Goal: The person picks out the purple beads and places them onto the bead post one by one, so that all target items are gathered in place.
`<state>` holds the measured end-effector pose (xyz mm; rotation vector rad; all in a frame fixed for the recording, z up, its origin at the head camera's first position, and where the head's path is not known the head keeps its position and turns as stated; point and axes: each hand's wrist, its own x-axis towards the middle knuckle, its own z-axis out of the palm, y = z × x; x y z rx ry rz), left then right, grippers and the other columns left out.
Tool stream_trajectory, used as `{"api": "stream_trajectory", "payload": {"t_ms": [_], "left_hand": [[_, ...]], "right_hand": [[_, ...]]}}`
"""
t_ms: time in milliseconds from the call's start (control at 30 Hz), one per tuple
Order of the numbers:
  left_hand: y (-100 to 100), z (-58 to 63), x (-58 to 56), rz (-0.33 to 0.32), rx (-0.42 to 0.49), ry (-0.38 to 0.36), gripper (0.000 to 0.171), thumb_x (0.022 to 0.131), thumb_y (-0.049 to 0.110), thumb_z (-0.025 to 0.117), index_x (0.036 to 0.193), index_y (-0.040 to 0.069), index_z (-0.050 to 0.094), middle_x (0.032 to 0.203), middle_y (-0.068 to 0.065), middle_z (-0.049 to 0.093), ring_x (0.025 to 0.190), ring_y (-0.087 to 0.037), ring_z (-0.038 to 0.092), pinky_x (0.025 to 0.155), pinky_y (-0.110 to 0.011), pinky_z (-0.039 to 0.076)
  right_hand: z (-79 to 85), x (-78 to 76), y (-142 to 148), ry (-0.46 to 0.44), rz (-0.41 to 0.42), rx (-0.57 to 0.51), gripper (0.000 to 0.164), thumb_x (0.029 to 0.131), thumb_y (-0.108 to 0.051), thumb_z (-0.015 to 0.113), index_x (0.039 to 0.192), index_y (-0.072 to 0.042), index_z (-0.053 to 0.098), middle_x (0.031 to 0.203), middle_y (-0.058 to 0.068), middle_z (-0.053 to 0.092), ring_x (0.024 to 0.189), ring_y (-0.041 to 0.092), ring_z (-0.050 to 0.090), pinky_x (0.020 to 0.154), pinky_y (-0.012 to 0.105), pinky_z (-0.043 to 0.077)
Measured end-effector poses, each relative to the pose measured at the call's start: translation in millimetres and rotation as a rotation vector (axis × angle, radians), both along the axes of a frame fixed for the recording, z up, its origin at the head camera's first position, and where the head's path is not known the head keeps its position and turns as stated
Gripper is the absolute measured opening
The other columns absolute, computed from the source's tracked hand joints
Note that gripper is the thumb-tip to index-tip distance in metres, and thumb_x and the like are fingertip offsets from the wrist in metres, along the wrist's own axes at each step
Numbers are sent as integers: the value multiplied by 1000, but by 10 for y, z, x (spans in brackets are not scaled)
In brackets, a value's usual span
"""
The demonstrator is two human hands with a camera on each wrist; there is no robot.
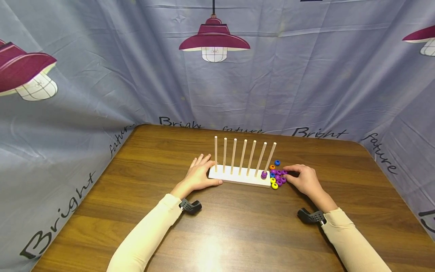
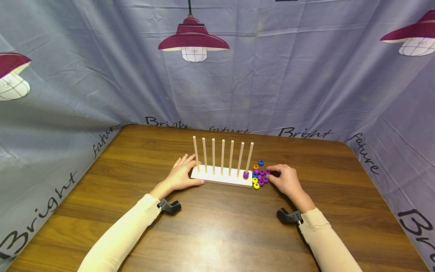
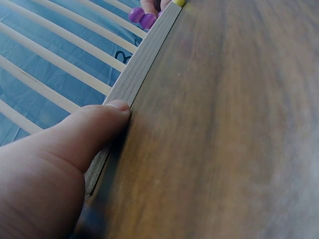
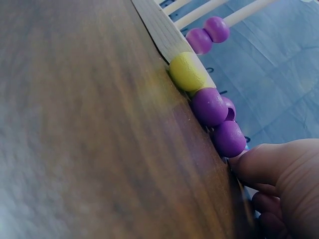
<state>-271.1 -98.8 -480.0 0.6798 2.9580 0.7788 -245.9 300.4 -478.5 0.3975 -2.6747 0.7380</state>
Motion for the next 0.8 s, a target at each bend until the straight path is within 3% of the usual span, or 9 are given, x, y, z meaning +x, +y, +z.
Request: {"api": "stream_trajectory", "payload": {"t_ms": [500, 800], "left_hand": [[-8, -2, -5, -2, -10, -11, 73, 80, 55, 79, 140, 19, 60, 165, -18, 35, 157, -43, 20, 129, -59, 11], [-7, -3, -6, -2, -19, -16, 75, 80, 56, 78, 142, 18, 59, 165, -18, 35, 157, -42, 19, 129, -58, 11]], "right_hand": [[4, -4, 2, -71, -35, -54, 22, 82, -6, 81, 103, 1, 78, 105, 23, 77, 102, 46, 71, 88, 59, 54], [25, -5, -2, -87, -52, -78, 21, 82, -7, 82, 102, -1, 79, 102, 20, 78, 99, 42, 72, 83, 43, 55]]}}
